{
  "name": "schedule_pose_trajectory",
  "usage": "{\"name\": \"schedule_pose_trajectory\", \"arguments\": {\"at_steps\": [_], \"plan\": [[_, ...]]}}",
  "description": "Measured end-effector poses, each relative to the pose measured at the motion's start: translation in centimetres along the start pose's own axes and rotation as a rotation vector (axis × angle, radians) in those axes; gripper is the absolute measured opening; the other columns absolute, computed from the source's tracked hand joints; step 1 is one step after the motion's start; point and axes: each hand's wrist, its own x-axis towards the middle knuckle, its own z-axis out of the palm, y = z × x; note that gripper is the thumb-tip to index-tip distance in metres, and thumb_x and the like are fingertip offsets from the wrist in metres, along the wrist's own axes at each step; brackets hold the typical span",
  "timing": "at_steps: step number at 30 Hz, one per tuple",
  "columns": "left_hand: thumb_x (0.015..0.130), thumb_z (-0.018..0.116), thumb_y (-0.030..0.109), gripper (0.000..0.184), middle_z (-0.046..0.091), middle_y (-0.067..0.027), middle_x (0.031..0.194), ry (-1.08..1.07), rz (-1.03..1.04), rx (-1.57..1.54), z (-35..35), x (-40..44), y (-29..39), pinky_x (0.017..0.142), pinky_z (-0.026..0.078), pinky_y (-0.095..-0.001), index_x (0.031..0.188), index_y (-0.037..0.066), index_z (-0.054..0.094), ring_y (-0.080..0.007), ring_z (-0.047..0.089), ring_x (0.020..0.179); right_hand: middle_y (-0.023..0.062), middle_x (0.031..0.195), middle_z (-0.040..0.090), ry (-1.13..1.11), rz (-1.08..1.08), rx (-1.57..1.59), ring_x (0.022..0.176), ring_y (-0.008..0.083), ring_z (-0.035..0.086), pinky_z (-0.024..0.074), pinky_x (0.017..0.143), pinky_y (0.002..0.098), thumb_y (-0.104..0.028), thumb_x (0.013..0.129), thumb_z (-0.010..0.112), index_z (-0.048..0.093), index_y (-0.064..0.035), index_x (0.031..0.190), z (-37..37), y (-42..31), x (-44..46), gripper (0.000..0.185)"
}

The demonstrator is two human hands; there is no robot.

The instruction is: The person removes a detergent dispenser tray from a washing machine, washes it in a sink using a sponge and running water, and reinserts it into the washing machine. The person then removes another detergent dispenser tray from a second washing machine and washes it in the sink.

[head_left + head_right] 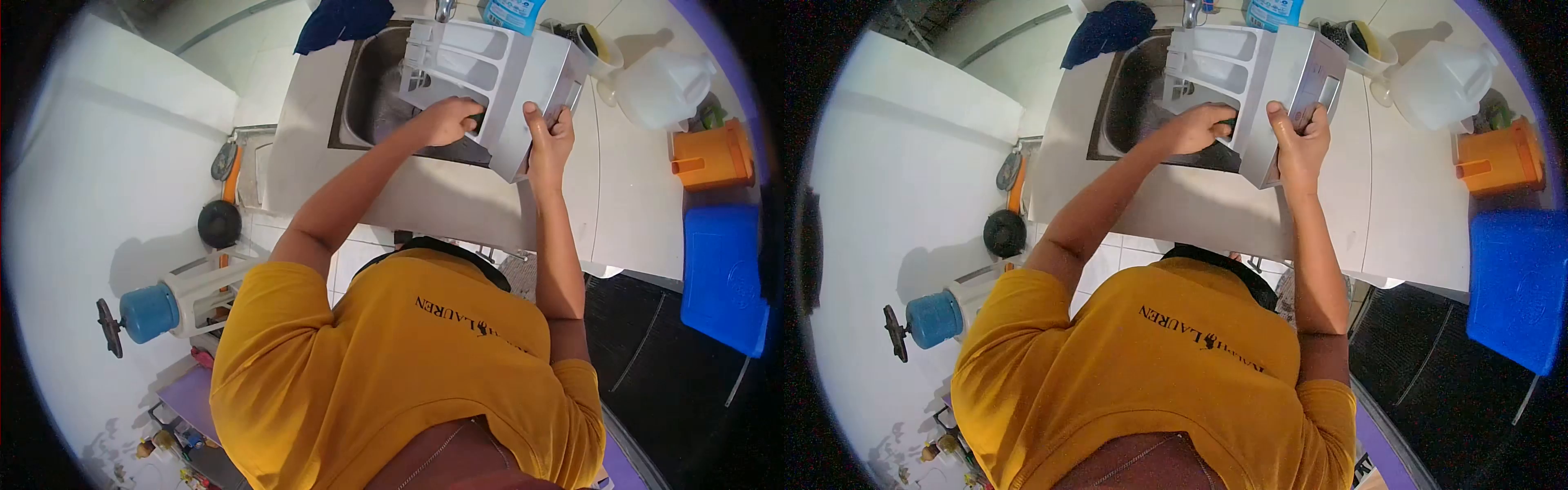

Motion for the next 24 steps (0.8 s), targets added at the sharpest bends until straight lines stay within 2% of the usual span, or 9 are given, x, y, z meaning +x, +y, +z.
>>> {"name": "schedule_pose_trajectory", "arguments": {"at_steps": [2,5,6,9,12,15,19,21,24], "plan": [[0.078,0.051,0.003,0.028,0.057,-0.0177,0.099,0.041,0.12,-0.086,-0.1,-0.8,-0.5,0.083,0.041,-0.037,0.106,0.004,0.054,-0.0325,0.053,0.095,-0.0048,0.062,0.043,-0.005,-0.011,-0.026,0.055,0.0035,0.034,0.029,0.048,0.0188,-0.019,0.074,0.071,0.045,-0.0054,0.073,-0.1,0.1,0.1,0.029],[0.077,0.049,-0.001,0.03,0.057,-0.017,0.1,-0.046,0.036,0.04,-1.4,-0.1,-2.7,0.084,0.041,-0.0373,0.106,0.005,0.055,-0.0321,0.053,0.096,-0.0052,0.062,0.041,-0.013,-0.007,-0.032,0.055,0.0035,0.033,0.0283,0.048,0.0188,-0.02,0.074,0.071,0.045,-0.0057,0.073,-0.2,0.2,0.1,0.029],[0.076,0.049,-0.001,0.032,0.058,-0.0163,0.101,0.05,0.103,0.124,-0.7,0.2,-6.1,0.085,0.042,-0.0374,0.106,0.006,0.056,-0.0316,0.054,0.096,-0.0052,0.062,0.041,-0.005,-0.001,-0.004,0.055,0.0035,0.033,0.028,0.048,0.0188,-0.02,0.074,0.07,0.045,-0.0059,0.072,-0.2,0.4,0.4,0.029],[0.076,0.049,-0.001,0.033,0.057,-0.016,0.103,0.081,-0.201,0.335,-1.6,0.5,-9.9,0.087,0.042,-0.0375,0.107,0.008,0.056,-0.0321,0.053,0.098,-0.0054,0.062,0.04,0.004,0.026,0.014,0.055,0.0037,0.032,0.0272,0.048,0.0188,-0.02,0.075,0.07,0.044,-0.0064,0.072,-0.1,0.1,0.4,0.03],[0.078,0.049,0.001,0.033,0.055,-0.016,0.106,0.068,-0.28,0.29,-0.9,1.1,-7.6,0.088,0.041,-0.0379,0.109,0.009,0.055,-0.0332,0.051,0.101,-0.0054,0.062,0.04,-0.002,-0.002,-0.042,0.055,0.0036,0.032,0.027,0.048,0.0188,-0.02,0.075,0.07,0.044,-0.0066,0.072,-0.2,0.3,0.2,0.03],[0.078,0.05,0.002,0.032,0.054,-0.0152,0.109,0.124,-0.096,0.02,0.2,-0.1,-3.3,0.089,0.04,-0.0383,0.109,0.008,0.055,-0.0342,0.05,0.102,-0.0055,0.062,0.04,-0.002,-0.025,-0.049,0.055,0.0037,0.033,0.0276,0.049,0.0187,-0.021,0.074,0.071,0.044,-0.0065,0.072,-0.1,0.4,0.1,0.03],[0.077,0.052,0.002,0.031,0.054,-0.0143,0.108,0.04,0.078,0.036,0.1,-1.2,-0.4,0.089,0.04,-0.0382,0.108,0.007,0.055,-0.0338,0.05,0.101,-0.005,0.063,0.042,0.01,0.014,0.08,0.056,0.0039,0.034,0.0296,0.05,0.0188,-0.02,0.074,0.071,0.044,-0.0063,0.071,0.1,0.2,0.7,0.031],[0.076,0.053,0.001,0.031,0.055,-0.0141,0.107,0.002,0.083,0.033,-0.8,-1.5,-1.4,0.088,0.04,-0.0386,0.107,0.008,0.056,-0.0338,0.051,0.1,-0.0045,0.064,0.044,-0.012,0.059,0.057,0.056,0.004,0.035,0.0305,0.051,0.0189,-0.019,0.074,0.071,0.045,-0.0062,0.072,0.1,-0.2,0.6,0.029],[0.075,0.054,0.003,0.03,0.055,-0.0143,0.108,0.043,-0.04,0.279,0.1,-1.3,-9.3,0.087,0.04,-0.0385,0.104,0.008,0.058,-0.0328,0.051,0.101,-0.0031,0.065,0.047,-0.048,0.126,0.066,0.057,0.0043,0.038,0.0327,0.053,0.0191,-0.019,0.074,0.071,0.049,-0.0053,0.074,-0.5,0.7,1.4,0.026]]}}
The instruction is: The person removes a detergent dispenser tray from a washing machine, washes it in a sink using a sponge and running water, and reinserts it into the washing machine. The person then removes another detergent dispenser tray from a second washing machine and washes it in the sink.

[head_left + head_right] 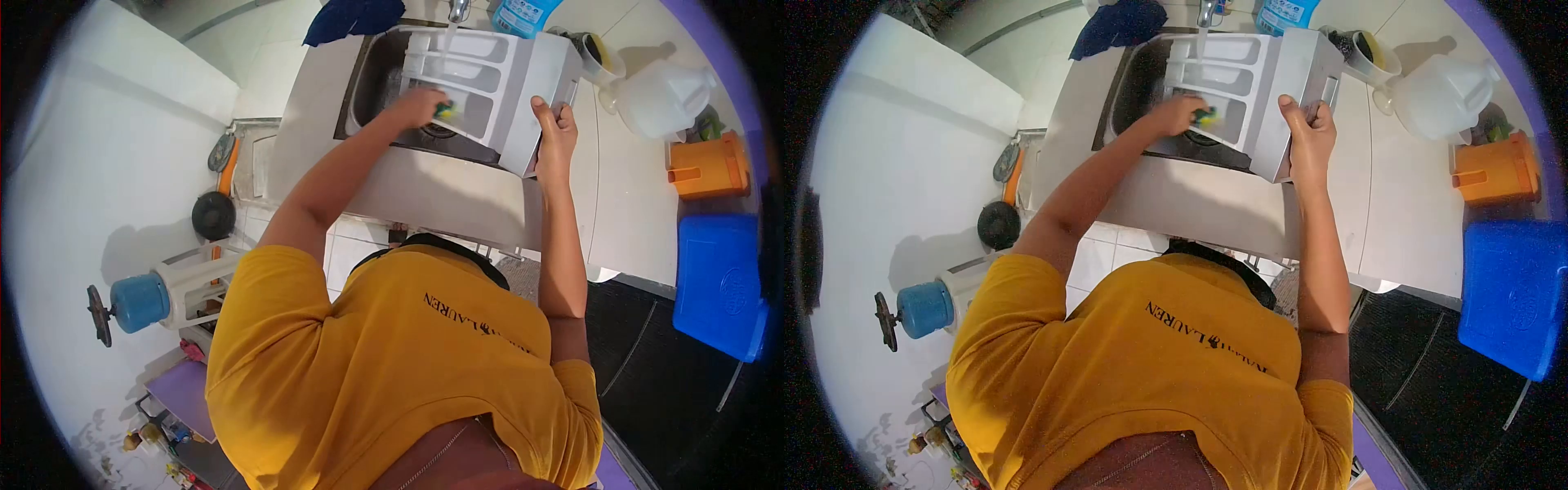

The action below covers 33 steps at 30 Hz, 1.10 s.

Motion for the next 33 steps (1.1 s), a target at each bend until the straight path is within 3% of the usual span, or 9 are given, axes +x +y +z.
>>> {"name": "schedule_pose_trajectory", "arguments": {"at_steps": [3,10,13,17,20,24,27,30,33], "plan": [[0.074,0.057,0.007,0.029,0.057,-0.0147,0.107,-0.221,-0.304,0.042,0.7,0.7,-2.4,0.087,0.041,-0.0391,0.103,0.009,0.059,-0.0329,0.052,0.101,0.0004,0.071,0.052,-0.006,0.127,0.046,0.061,0.0063,0.044,0.0369,0.056,0.0205,-0.019,0.072,0.071,0.051,-0.0031,0.079,-0.2,-0.1,1.2,0.026],[0.068,0.06,0.005,0.026,0.061,-0.0177,0.097,0.136,-0.069,-0.317,1.3,1.0,4.4,0.08,0.044,-0.0385,0.094,0.006,0.064,-0.0339,0.056,0.092,0.0096,0.089,0.055,0.038,0.248,0.1,0.079,0.015,0.054,0.0438,0.07,0.0266,-0.025,0.068,0.072,0.049,0.0052,0.097,-0.3,0.7,3.2,0.048],[0.065,0.064,0.003,0.03,0.061,-0.0167,0.098,-0.005,-0.117,-0.328,0.5,1.5,2.7,0.082,0.044,-0.0372,0.094,0.006,0.065,-0.033,0.056,0.093,0.0131,0.093,0.056,-0.03,0.375,0.099,0.08,0.0201,0.058,0.0486,0.069,0.0309,-0.028,0.072,0.068,0.046,0.0075,0.106,-1.8,1.2,4.6,0.053],[0.061,0.065,0.005,0.03,0.063,-0.0161,0.092,-0.096,-0.008,-0.038,1.3,2.8,-1.5,0.08,0.046,-0.0367,0.091,0.003,0.065,-0.0321,0.059,0.089,0.0137,0.095,0.055,0.027,0.336,0.088,0.081,0.0204,0.057,0.0485,0.07,0.0321,-0.029,0.073,0.067,0.044,0.0094,0.109,-1.6,1.8,4.7,0.058],[0.064,0.057,0.011,0.021,0.063,-0.0189,0.085,-0.151,-0.276,0.26,2.8,2.7,-2.5,0.073,0.047,-0.0428,0.08,0.001,0.066,-0.0346,0.061,0.08,0.0146,0.097,0.055,0.045,0.349,0.093,0.083,0.0204,0.056,0.0469,0.073,0.0315,-0.028,0.072,0.068,0.044,0.0105,0.108,-1.8,1.8,4.7,0.058],[0.06,0.055,0.013,0.023,0.062,-0.0217,0.077,-0.031,-0.407,0.147,2.5,2.3,-1.9,0.068,0.049,-0.0442,0.075,0.0,0.066,-0.0365,0.062,0.074,0.0156,0.099,0.054,0.068,0.325,0.149,0.087,0.0202,0.054,0.044,0.077,0.0295,-0.025,0.07,0.071,0.044,0.0117,0.106,-1.4,1.7,4.4,0.058],[0.069,0.065,0.023,0.032,0.061,-0.0188,0.094,-0.237,-0.344,0.193,1.2,2.9,0.7,0.081,0.045,-0.0395,0.092,0.001,0.064,-0.0338,0.058,0.09,0.0148,0.098,0.054,0.079,0.325,0.15,0.086,0.0191,0.054,0.0441,0.076,0.0287,-0.025,0.07,0.071,0.045,0.0114,0.105,-1.5,1.7,4.4,0.057],[0.071,0.067,0.024,0.037,0.061,-0.0146,0.099,-0.038,-0.078,0.017,1.6,2.5,1.8,0.084,0.043,-0.034,0.1,0.002,0.062,-0.027,0.058,0.095,0.0139,0.097,0.055,0.07,0.333,0.148,0.085,0.0182,0.055,0.0442,0.075,0.0278,-0.026,0.07,0.071,0.045,0.0112,0.104,-1.5,1.8,4.5,0.057],[0.072,0.068,0.022,0.037,0.061,-0.0111,0.101,-0.057,-0.026,-0.562,0.1,1.8,3.5,0.085,0.041,-0.0287,0.102,0.003,0.061,-0.0189,0.056,0.095,0.0135,0.096,0.055,0.067,0.343,0.128,0.084,0.0177,0.055,0.0445,0.074,0.0272,-0.027,0.069,0.071,0.045,0.0109,0.104,-1.3,1.4,4.3,0.057]]}}
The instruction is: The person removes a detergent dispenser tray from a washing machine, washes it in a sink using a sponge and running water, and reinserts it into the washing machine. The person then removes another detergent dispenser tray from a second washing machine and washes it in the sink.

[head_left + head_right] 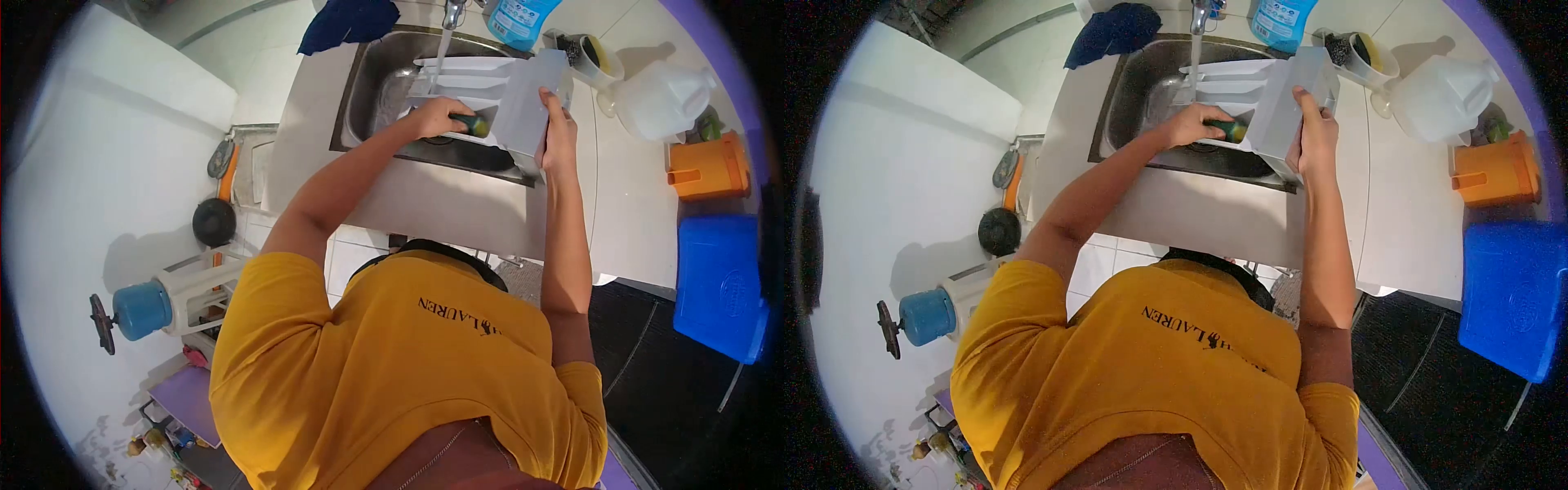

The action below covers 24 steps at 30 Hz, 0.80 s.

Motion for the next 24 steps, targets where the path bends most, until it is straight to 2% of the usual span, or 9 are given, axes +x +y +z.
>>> {"name": "schedule_pose_trajectory", "arguments": {"at_steps": [1,4,7,11,14,17,20,21,24], "plan": [[0.072,0.07,0.019,0.037,0.062,-0.0086,0.097,0.066,-0.021,-0.12,-0.3,-0.3,0.9,0.082,0.043,-0.0271,0.104,0.003,0.061,-0.0144,0.056,0.089,0.0134,0.095,0.055,0.004,0.002,-0.009,0.083,0.0176,0.055,0.0446,0.074,0.0271,-0.027,0.069,0.071,0.045,0.0108,0.104,0.1,-0.1,-0.1,0.057],[0.071,0.069,0.018,0.038,0.063,-0.012,0.096,0.18,-0.268,0.011,-3.8,-1.4,3.5,0.078,0.045,-0.0291,0.105,0.004,0.06,-0.0192,0.059,0.086,0.0129,0.095,0.055,0.006,-0.008,0.0,0.082,0.0175,0.055,0.045,0.073,0.0269,-0.027,0.069,0.071,0.046,0.0104,0.103,0.1,0.0,-0.1,0.057],[0.07,0.069,0.018,0.039,0.064,-0.0143,0.093,0.469,-0.219,0.359,-6.5,-1.3,0.7,0.075,0.047,-0.0318,0.105,0.004,0.061,-0.0242,0.062,0.083,0.0137,0.095,0.055,-0.005,0.001,-0.001,0.084,0.0178,0.055,0.045,0.073,0.0274,-0.028,0.069,0.071,0.045,0.0107,0.104,-0.1,0.2,0.1,0.058],[0.061,0.073,0.028,0.048,0.063,-0.0174,0.094,0.561,-0.412,0.298,-5.6,1.0,-4.8,0.077,0.047,-0.0338,0.101,0.004,0.062,-0.0265,0.062,0.087,0.0145,0.096,0.054,0.023,-0.001,-0.029,0.084,0.0183,0.055,0.0448,0.074,0.0273,-0.029,0.069,0.071,0.044,0.0117,0.106,0.0,-0.1,0.1,0.061],[0.06,0.072,0.031,0.05,0.063,-0.0172,0.093,0.635,-0.553,0.416,-5.4,3.3,-7.4,0.077,0.048,-0.0356,0.1,0.003,0.062,-0.027,0.062,0.087,0.0143,0.096,0.055,0.022,0.004,-0.03,0.083,0.0182,0.055,0.0448,0.073,0.0267,-0.03,0.069,0.071,0.044,0.0123,0.107,-0.5,0.5,0.5,0.063],[0.064,0.07,0.03,0.047,0.063,-0.0175,0.093,0.477,-0.834,0.481,-5.5,3.8,-9.6,0.076,0.048,-0.0386,0.1,0.002,0.06,-0.0282,0.062,0.087,0.0143,0.095,0.055,0.017,0.021,-0.043,0.081,0.0181,0.056,0.0452,0.073,0.0262,-0.032,0.068,0.071,0.044,0.0132,0.106,-0.9,0.1,1.3,0.065],[0.067,0.068,0.03,0.044,0.063,-0.0176,0.092,0.588,-0.532,0.356,-5.2,4.1,-10.8,0.076,0.047,-0.04,0.1,0.002,0.06,-0.0309,0.061,0.086,0.0148,0.095,0.055,0.059,0.026,-0.089,0.08,0.0183,0.056,0.0457,0.072,0.0263,-0.032,0.068,0.071,0.044,0.0139,0.105,-1.5,0.8,1.5,0.065],[0.068,0.068,0.027,0.04,0.063,-0.0177,0.09,0.564,-0.505,0.456,-4.8,3.7,-8.6,0.075,0.047,-0.0402,0.099,0.003,0.06,-0.0327,0.06,0.084,0.015,0.095,0.055,0.055,0.021,-0.071,0.08,0.0184,0.056,0.0458,0.072,0.0263,-0.032,0.068,0.071,0.044,0.0141,0.105,-0.9,0.2,1.0,0.065],[0.067,0.068,0.024,0.037,0.062,-0.0177,0.089,0.479,-0.327,0.464,-5.3,3.0,-7.1,0.076,0.047,-0.0397,0.097,0.004,0.06,-0.0341,0.06,0.083,0.0152,0.095,0.055,0.049,-0.005,-0.045,0.08,0.0184,0.056,0.046,0.071,0.0264,-0.032,0.068,0.071,0.044,0.0144,0.105,-0.3,-0.1,0.9,0.065]]}}
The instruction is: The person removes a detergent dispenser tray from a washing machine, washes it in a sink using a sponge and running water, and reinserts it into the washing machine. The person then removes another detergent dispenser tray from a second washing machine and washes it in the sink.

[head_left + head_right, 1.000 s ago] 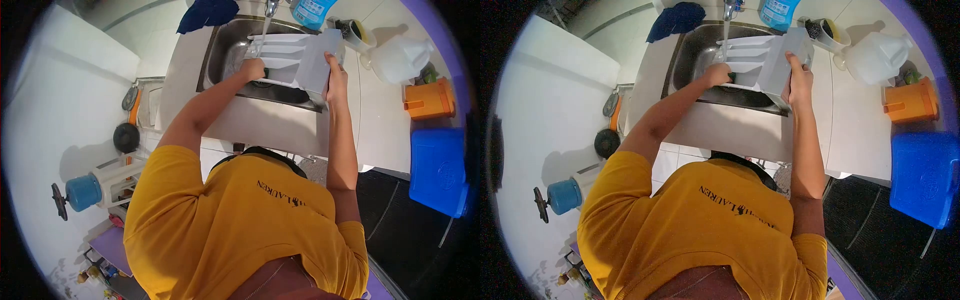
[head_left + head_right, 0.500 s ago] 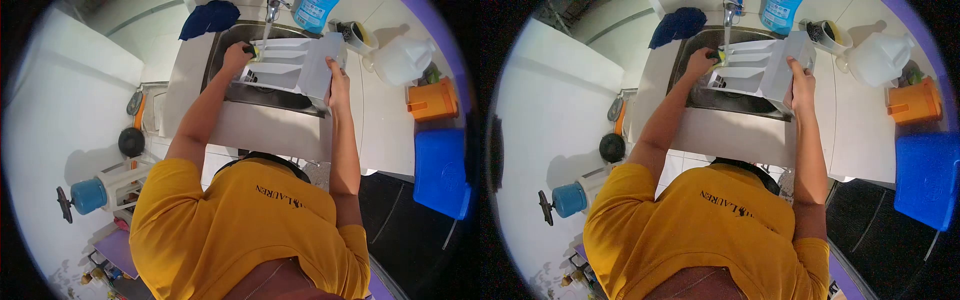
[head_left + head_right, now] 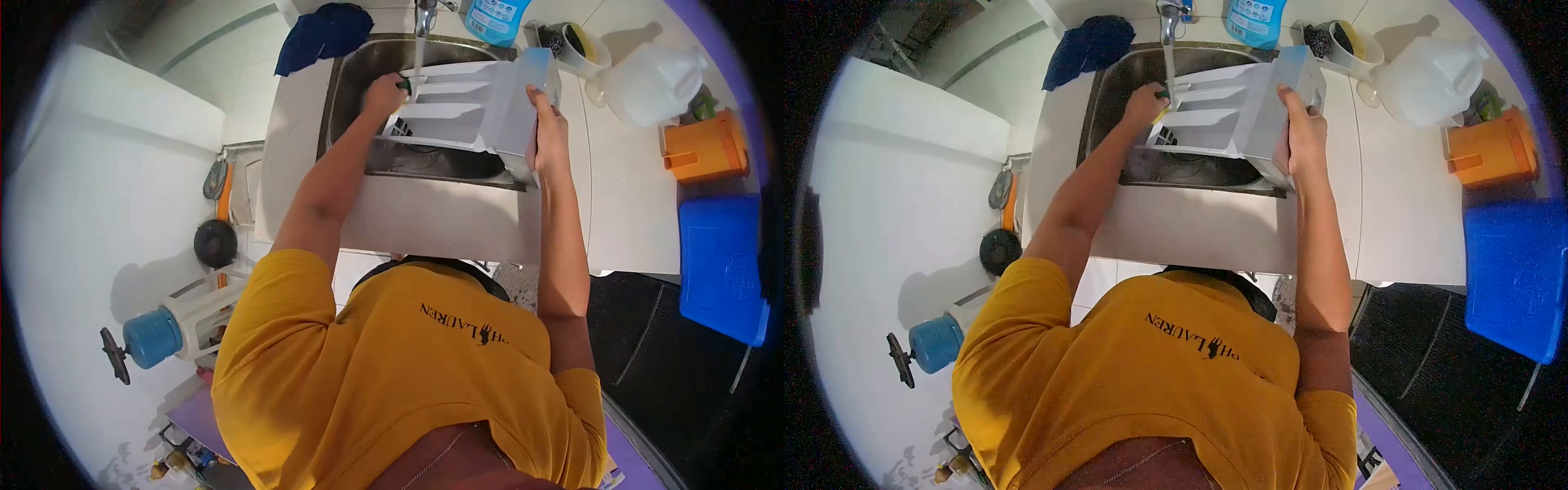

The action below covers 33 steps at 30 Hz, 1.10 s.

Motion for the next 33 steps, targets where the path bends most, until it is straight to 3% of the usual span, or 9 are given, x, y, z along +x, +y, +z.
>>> {"name": "schedule_pose_trajectory", "arguments": {"at_steps": [3,9,11,13,15,19,25,28,33], "plan": [[0.067,0.067,0.021,0.035,0.062,-0.0187,0.089,0.083,0.269,0.122,0.0,-0.6,2.0,0.076,0.047,-0.0398,0.096,0.004,0.06,-0.0344,0.059,0.084,0.0154,0.095,0.055,0.008,0.01,0.004,0.08,0.0185,0.056,0.0459,0.071,0.0263,-0.032,0.068,0.071,0.043,0.0148,0.106,0.1,-0.1,0.1,0.066],[0.065,0.067,0.023,0.037,0.061,-0.0203,0.092,0.009,-0.072,0.076,0.8,1.3,-0.7,0.078,0.047,-0.0399,0.098,0.007,0.061,-0.0362,0.06,0.083,0.0162,0.097,0.055,-0.011,0.03,0.009,0.084,0.0192,0.056,0.0454,0.074,0.0262,-0.031,0.068,0.071,0.042,0.016,0.108,-0.4,0.1,0.4,0.069],[0.064,0.067,0.025,0.04,0.061,-0.0204,0.093,-0.044,-0.129,0.269,4.4,2.8,-7.4,0.078,0.047,-0.0396,0.098,0.007,0.061,-0.0357,0.06,0.085,0.0167,0.099,0.054,-0.019,0.036,0.015,0.085,0.0193,0.056,0.0452,0.074,0.0263,-0.031,0.068,0.071,0.041,0.0162,0.109,-0.2,0.3,0.1,0.069],[0.063,0.067,0.026,0.041,0.061,-0.02,0.093,-0.026,-0.187,0.234,4.2,3.3,-7.5,0.079,0.046,-0.0393,0.099,0.006,0.061,-0.035,0.059,0.087,0.0172,0.099,0.054,-0.01,0.004,0.013,0.086,0.0193,0.055,0.0451,0.075,0.0263,-0.031,0.068,0.071,0.041,0.0164,0.109,-0.4,0.4,0.4,0.069],[0.063,0.067,0.025,0.043,0.062,-0.0194,0.094,0.042,-0.253,-0.006,-0.7,1.1,-1.5,0.079,0.046,-0.0391,0.099,0.005,0.06,-0.0341,0.058,0.091,0.0175,0.099,0.054,-0.015,-0.003,0.036,0.086,0.0194,0.056,0.0451,0.075,0.0263,-0.03,0.068,0.071,0.041,0.0164,0.109,0.1,0.0,-0.4,0.069],[0.064,0.066,0.024,0.042,0.061,-0.0189,0.095,0.002,0.026,0.064,0.9,1.5,-0.2,0.08,0.045,-0.0386,0.098,0.002,0.059,-0.0357,0.057,0.091,0.0178,0.099,0.054,-0.011,0.016,0.028,0.086,0.0199,0.056,0.0452,0.075,0.0269,-0.03,0.068,0.071,0.04,0.0163,0.11,0.1,-0.2,-0.3,0.07],[0.063,0.065,0.024,0.04,0.061,-0.02,0.094,0.006,-0.112,0.159,2.8,2.8,-3.5,0.08,0.045,-0.0394,0.097,0.003,0.06,-0.0349,0.057,0.092,0.018,0.099,0.053,-0.029,0.042,-0.011,0.086,0.0207,0.056,0.0455,0.075,0.028,-0.03,0.069,0.07,0.039,0.0165,0.111,-0.1,-0.3,-0.1,0.07],[0.065,0.065,0.024,0.039,0.061,-0.0204,0.096,0.097,-0.155,0.063,2.3,2.6,-4.1,0.08,0.045,-0.039,0.098,0.004,0.06,-0.0346,0.057,0.092,0.0123,0.094,0.056,-0.011,-0.009,0.033,0.081,0.0174,0.056,0.0456,0.072,0.0284,-0.029,0.073,0.068,0.045,0.0111,0.108,-0.1,0.2,0.0,0.058],[0.071,0.063,0.019,0.035,0.06,-0.0206,0.097,0.05,0.08,-0.08,0.5,0.4,4.1,0.08,0.045,-0.0382,0.102,0.004,0.058,-0.0334,0.058,0.093,0.0181,0.099,0.053,-0.037,0.006,0.036,0.086,0.0207,0.055,0.046,0.074,0.0291,-0.031,0.069,0.07,0.04,0.0158,0.11,-0.2,0.0,0.0,0.068]]}}
